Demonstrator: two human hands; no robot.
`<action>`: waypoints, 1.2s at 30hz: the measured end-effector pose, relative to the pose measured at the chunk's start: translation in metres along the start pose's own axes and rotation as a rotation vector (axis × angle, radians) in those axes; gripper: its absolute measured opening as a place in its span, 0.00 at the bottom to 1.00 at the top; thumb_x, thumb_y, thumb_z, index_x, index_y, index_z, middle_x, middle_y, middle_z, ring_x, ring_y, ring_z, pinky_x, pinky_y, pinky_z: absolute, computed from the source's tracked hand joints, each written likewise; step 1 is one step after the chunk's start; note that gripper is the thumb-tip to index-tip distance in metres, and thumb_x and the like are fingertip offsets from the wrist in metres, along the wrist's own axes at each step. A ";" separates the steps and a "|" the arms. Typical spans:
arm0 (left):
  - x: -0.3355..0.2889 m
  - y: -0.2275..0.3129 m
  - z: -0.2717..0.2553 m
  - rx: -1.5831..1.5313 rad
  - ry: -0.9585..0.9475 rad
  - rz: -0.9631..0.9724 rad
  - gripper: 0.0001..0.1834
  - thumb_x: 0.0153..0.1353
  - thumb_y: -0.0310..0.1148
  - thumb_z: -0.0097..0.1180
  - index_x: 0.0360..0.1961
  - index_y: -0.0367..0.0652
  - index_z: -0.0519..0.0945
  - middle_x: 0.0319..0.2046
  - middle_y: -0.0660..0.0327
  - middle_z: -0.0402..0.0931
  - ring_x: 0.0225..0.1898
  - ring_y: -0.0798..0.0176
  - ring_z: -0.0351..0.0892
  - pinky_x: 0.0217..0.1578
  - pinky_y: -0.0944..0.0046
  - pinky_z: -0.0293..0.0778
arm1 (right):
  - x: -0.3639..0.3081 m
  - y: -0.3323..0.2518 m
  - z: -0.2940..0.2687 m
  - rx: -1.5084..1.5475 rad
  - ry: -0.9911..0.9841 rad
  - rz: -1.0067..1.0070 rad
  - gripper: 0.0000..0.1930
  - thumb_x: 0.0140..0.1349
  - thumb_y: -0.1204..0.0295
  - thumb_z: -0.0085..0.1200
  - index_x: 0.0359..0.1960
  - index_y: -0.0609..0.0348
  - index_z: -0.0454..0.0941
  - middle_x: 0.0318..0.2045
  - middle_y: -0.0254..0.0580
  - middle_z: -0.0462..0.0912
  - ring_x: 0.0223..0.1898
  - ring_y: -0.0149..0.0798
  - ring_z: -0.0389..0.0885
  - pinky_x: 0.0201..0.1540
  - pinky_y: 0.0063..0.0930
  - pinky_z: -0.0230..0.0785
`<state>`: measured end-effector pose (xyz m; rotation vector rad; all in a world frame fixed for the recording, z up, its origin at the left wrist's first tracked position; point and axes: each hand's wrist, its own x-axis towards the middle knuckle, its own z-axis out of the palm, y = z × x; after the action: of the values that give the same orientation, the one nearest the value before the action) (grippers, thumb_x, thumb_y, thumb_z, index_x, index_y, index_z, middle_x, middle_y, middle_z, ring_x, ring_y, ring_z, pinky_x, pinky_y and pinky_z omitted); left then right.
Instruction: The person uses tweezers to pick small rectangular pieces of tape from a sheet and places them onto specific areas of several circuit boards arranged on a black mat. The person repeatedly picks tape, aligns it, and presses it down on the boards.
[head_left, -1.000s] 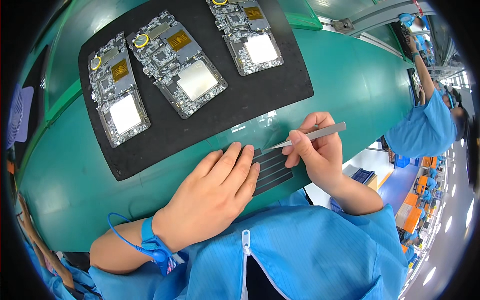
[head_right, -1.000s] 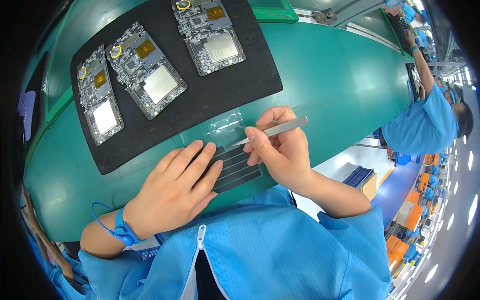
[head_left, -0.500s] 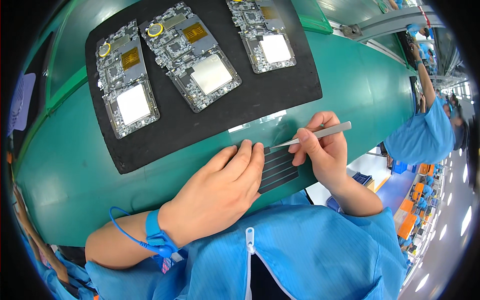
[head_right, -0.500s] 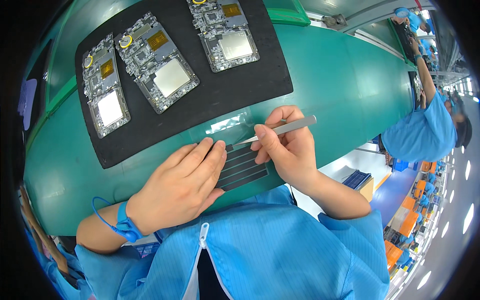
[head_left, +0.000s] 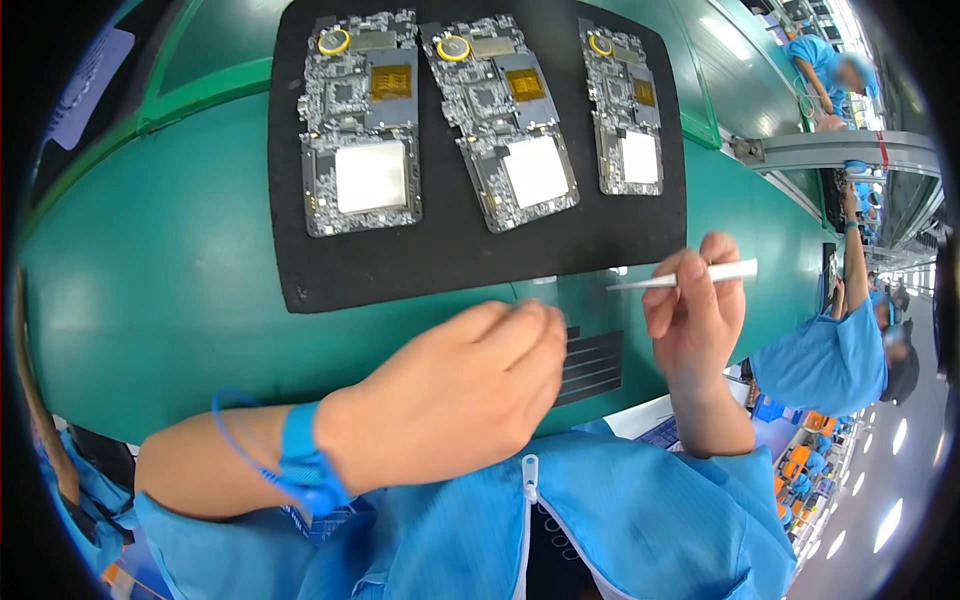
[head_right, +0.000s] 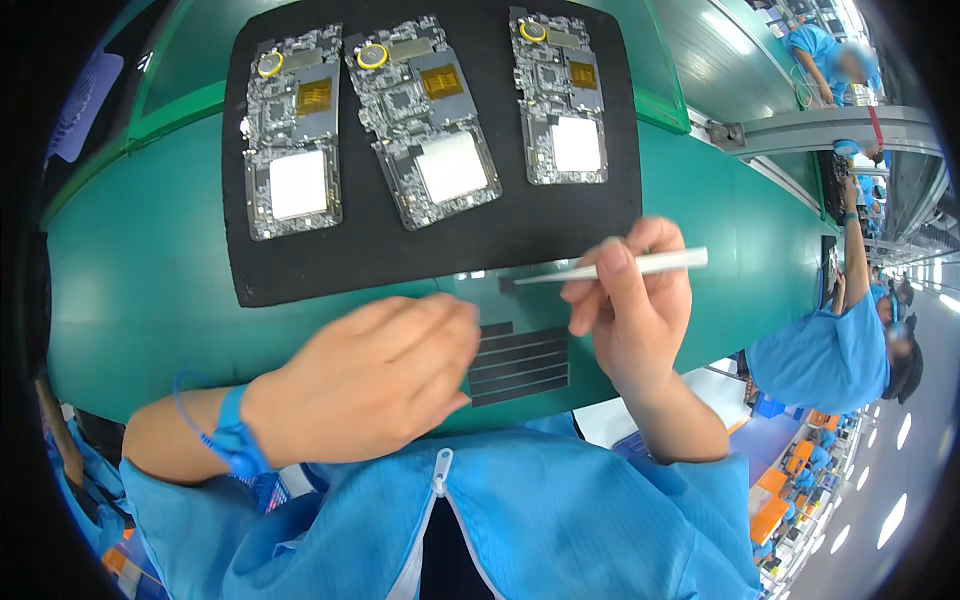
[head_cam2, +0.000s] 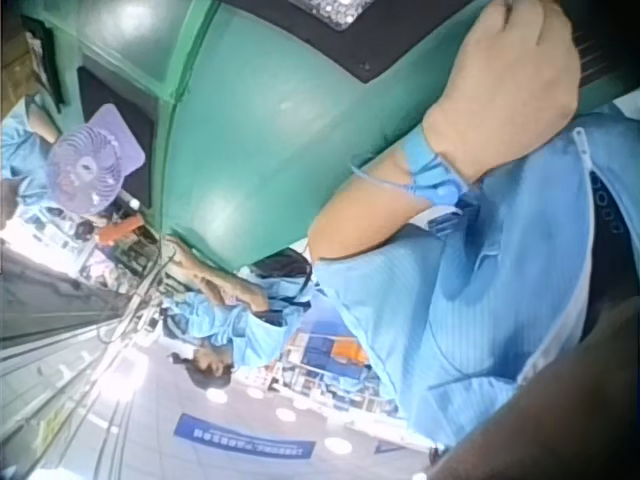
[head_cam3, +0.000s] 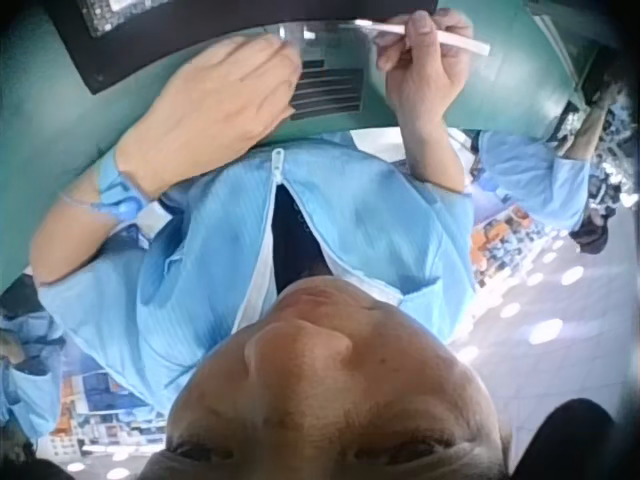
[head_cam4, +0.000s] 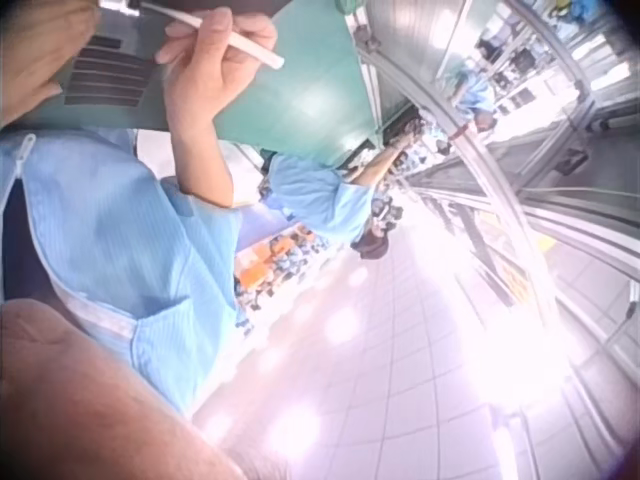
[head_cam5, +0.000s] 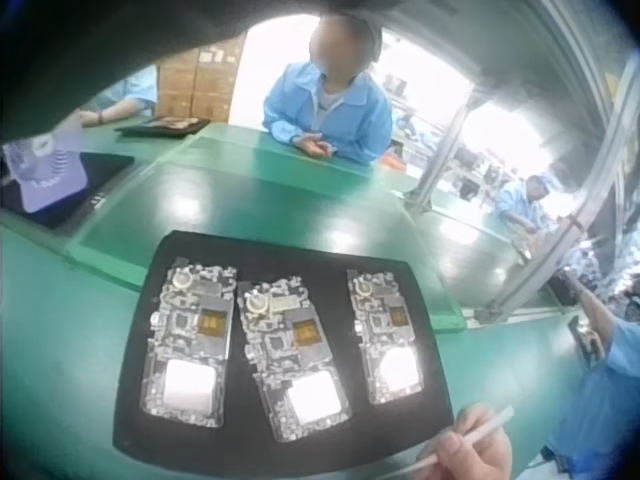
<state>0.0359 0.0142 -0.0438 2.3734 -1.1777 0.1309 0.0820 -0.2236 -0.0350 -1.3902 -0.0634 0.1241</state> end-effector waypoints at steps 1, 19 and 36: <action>-0.004 -0.004 -0.014 0.006 -0.012 -0.040 0.24 0.44 0.37 0.64 0.40 0.31 0.76 0.43 0.52 0.74 0.46 0.52 0.74 0.46 0.56 0.71 | 0.010 -0.001 0.012 0.013 -0.010 0.006 0.08 0.68 0.74 0.46 0.42 0.58 0.60 0.23 0.49 0.80 0.13 0.28 0.73 0.14 0.14 0.64; -0.048 -0.059 -0.016 0.471 0.220 -0.359 0.22 0.45 0.29 0.63 0.41 0.24 0.79 0.42 0.40 0.75 0.49 0.39 0.75 0.42 0.56 0.78 | 0.089 0.035 0.138 -0.029 -0.202 -0.006 0.11 0.65 0.75 0.52 0.42 0.61 0.61 0.28 0.40 0.77 0.26 0.27 0.81 0.21 0.15 0.74; -0.048 -0.061 -0.011 0.496 0.268 -0.352 0.21 0.47 0.31 0.61 0.40 0.25 0.79 0.42 0.41 0.75 0.48 0.39 0.76 0.40 0.58 0.78 | 0.083 0.044 0.150 -0.053 -0.142 -0.052 0.10 0.65 0.76 0.51 0.41 0.62 0.62 0.29 0.40 0.76 0.28 0.28 0.82 0.24 0.16 0.76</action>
<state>0.0540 0.0851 -0.0715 2.8308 -0.6381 0.6640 0.1445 -0.0589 -0.0535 -1.4299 -0.2223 0.1786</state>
